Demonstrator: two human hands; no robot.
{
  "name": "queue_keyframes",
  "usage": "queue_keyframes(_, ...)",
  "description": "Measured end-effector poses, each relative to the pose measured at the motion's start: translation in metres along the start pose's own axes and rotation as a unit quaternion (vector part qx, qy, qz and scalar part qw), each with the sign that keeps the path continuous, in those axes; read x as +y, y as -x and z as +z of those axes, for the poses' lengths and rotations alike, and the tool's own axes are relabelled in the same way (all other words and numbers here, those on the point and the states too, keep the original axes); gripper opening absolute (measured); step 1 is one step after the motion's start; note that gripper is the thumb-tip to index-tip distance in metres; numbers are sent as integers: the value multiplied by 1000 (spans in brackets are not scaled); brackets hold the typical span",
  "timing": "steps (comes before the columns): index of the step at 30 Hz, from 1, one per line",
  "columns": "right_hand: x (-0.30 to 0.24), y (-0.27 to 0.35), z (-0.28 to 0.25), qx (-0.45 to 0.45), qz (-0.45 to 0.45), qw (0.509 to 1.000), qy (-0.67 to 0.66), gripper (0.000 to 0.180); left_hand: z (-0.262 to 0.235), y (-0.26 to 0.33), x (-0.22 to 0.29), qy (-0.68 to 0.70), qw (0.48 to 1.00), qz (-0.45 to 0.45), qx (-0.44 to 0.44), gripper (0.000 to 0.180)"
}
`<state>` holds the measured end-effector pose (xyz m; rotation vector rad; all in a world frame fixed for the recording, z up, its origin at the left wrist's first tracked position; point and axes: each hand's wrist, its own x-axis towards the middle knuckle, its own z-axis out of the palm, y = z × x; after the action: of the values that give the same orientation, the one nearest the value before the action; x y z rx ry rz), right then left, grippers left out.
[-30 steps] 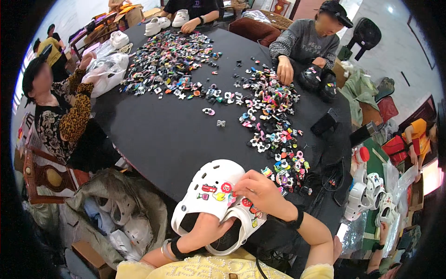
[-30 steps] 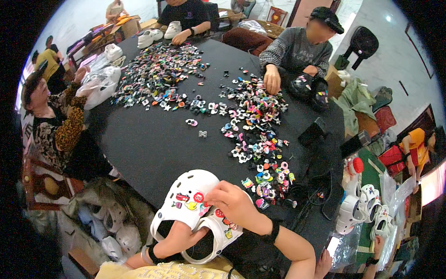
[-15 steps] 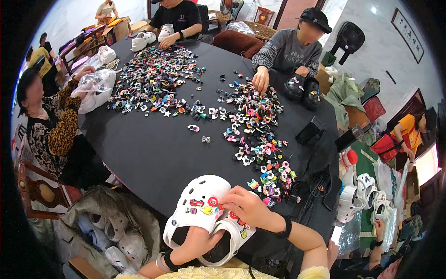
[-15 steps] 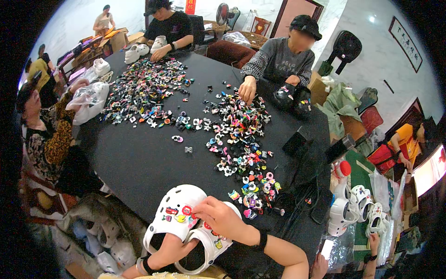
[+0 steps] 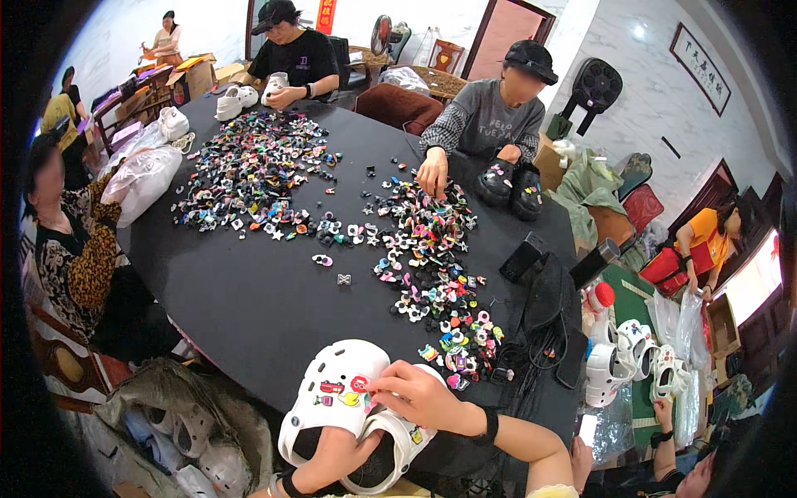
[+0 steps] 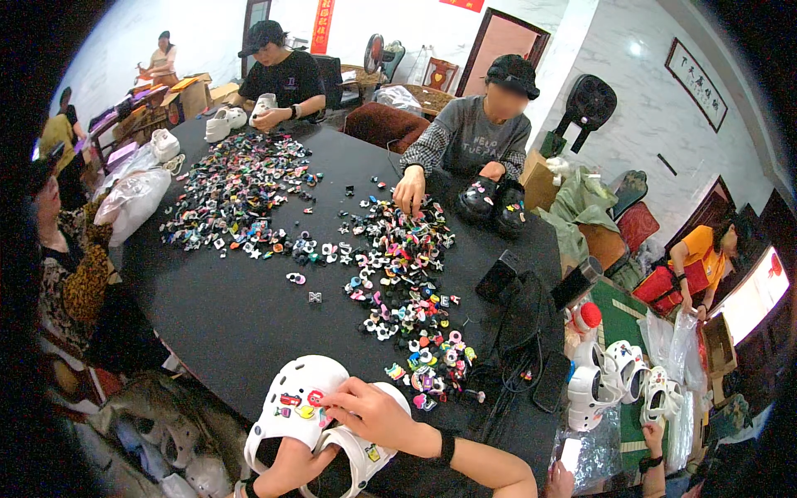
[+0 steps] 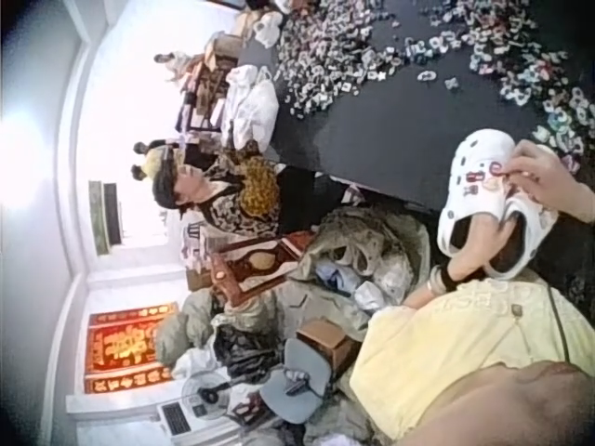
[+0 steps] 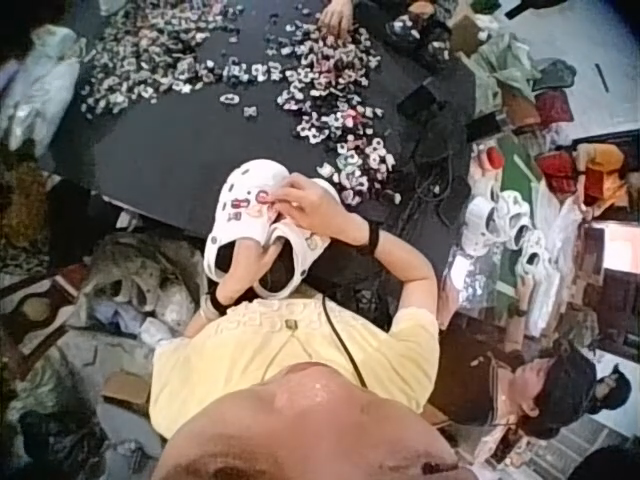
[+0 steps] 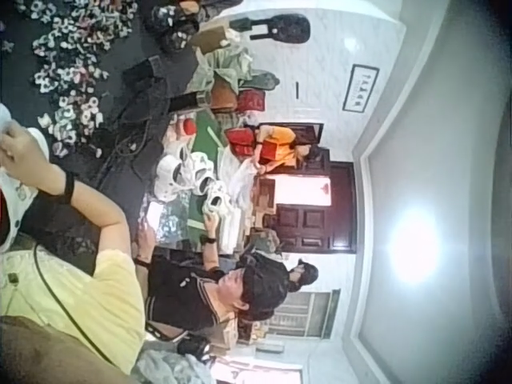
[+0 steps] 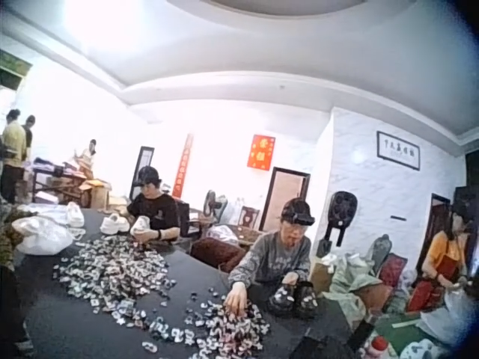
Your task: Assembling decorative charms onto white clog-style shoes and packaging them.
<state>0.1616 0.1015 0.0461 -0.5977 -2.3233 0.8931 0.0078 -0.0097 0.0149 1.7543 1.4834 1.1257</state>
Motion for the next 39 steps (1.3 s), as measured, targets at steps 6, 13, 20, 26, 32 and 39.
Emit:
queue_keyframes(6, -2, -2, 0, 6, 15, 1000, 2, 18, 0, 0, -3, 30, 999, -26, -22, 49)
queue_keyframes(13, -2, 0, 0, 5, 27, 1000, -3, 19, 0, 0, -1, 33, 998, -44, -34, 48)
queue_keyframes(20, -3, 0, 1, 3, 31, 999, -14, 19, 0, 1, -1, 19, 999, -31, -20, 45)
queue_keyframes(26, -4, 0, 1, -4, 45, 999, -9, 18, -1, -1, 1, 9, 1000, -10, -8, 44)
queue_keyframes(32, 0, 0, 2, 1, 23, 1000, -5, 23, 0, 0, 0, 16, 1000, -19, -13, 45)
queue_keyframes(39, 0, 0, 2, -1, 34, 999, -6, 23, -2, -3, 3, -2, 1000, -1, -2, 42)
